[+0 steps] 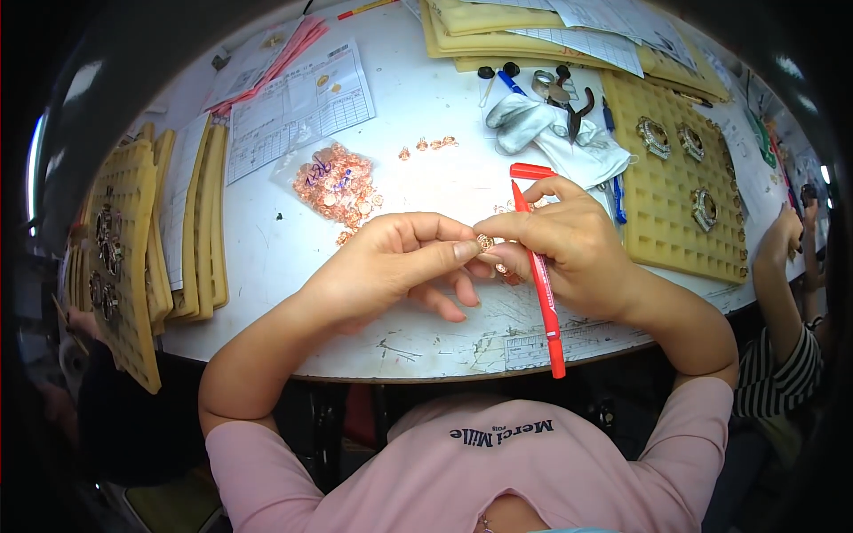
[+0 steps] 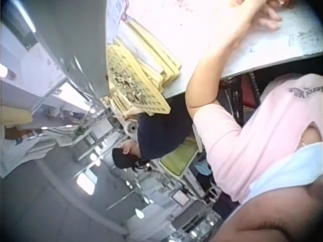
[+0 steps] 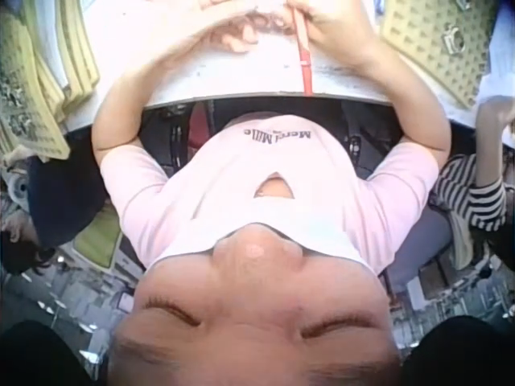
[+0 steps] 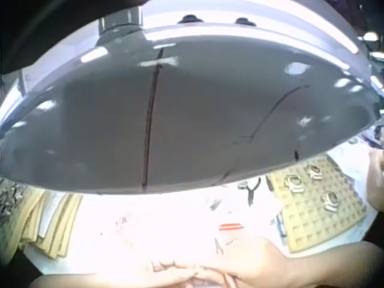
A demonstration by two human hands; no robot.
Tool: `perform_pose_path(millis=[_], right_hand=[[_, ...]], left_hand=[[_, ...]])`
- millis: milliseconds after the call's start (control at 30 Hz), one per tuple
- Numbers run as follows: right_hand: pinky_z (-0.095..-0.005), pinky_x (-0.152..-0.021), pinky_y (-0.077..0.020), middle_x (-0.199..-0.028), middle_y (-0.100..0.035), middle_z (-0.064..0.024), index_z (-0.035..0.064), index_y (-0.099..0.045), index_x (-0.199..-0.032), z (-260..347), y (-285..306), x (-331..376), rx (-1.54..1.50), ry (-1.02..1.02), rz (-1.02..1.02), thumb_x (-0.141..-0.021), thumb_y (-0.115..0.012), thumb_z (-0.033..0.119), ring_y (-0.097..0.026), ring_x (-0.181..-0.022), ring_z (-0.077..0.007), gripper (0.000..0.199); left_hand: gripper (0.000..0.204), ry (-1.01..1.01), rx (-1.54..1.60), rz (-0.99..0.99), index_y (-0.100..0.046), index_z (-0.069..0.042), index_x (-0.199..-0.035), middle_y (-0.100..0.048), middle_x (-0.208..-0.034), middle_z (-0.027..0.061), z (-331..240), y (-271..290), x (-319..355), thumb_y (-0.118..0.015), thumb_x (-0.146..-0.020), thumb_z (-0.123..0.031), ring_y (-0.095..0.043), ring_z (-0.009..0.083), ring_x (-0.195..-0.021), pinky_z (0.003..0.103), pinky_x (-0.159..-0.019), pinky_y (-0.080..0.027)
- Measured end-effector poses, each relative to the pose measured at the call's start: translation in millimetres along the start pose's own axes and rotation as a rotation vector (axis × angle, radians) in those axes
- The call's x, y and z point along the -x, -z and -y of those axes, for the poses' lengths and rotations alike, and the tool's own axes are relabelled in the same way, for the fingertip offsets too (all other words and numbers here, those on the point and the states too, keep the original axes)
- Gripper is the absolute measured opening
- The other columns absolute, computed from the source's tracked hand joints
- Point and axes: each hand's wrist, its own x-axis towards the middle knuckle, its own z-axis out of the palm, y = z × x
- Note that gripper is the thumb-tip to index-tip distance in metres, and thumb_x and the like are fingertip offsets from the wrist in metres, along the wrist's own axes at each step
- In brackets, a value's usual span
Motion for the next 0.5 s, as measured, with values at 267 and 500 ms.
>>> perform_pose_path(millis=[267, 500], right_hand=[[-0.0349, -0.077, -0.0450, -0.065, -0.068, 0.0001, 0.0060, -0.070, -0.108, -1.5, -0.5, 0.5, 0.044, 0.040, -0.002, -0.087, -0.073, 0.013, -0.065, -0.057, -0.0157, 0.023], [-0.0366, -0.078, -0.0468, -0.067, -0.070, 0.0010, 0.0049, -0.068, -0.113, -1.6, 2.8, 2.1, 0.090, 0.045, -0.001, -0.086, -0.074, 0.015, -0.066, -0.060, -0.0171, 0.030]], left_hand=[[0.023, 0.006, 0.081, 0.009, -0.061, 0.004, -0.115, -0.070, -0.104, 0.0167, 1.2, 5.0, -0.4, -0.056, -0.101, -0.013, -0.071, 0.0187, -0.082, 0.030, -0.069, -0.062], [0.023, -0.022, 0.053, -0.015, -0.062, 0.005, -0.114, -0.071, -0.099, 0.0169, 1.7, 4.3, -0.4, -0.058, -0.100, -0.013, -0.072, 0.0182, -0.077, 0.028, -0.067, -0.061]])
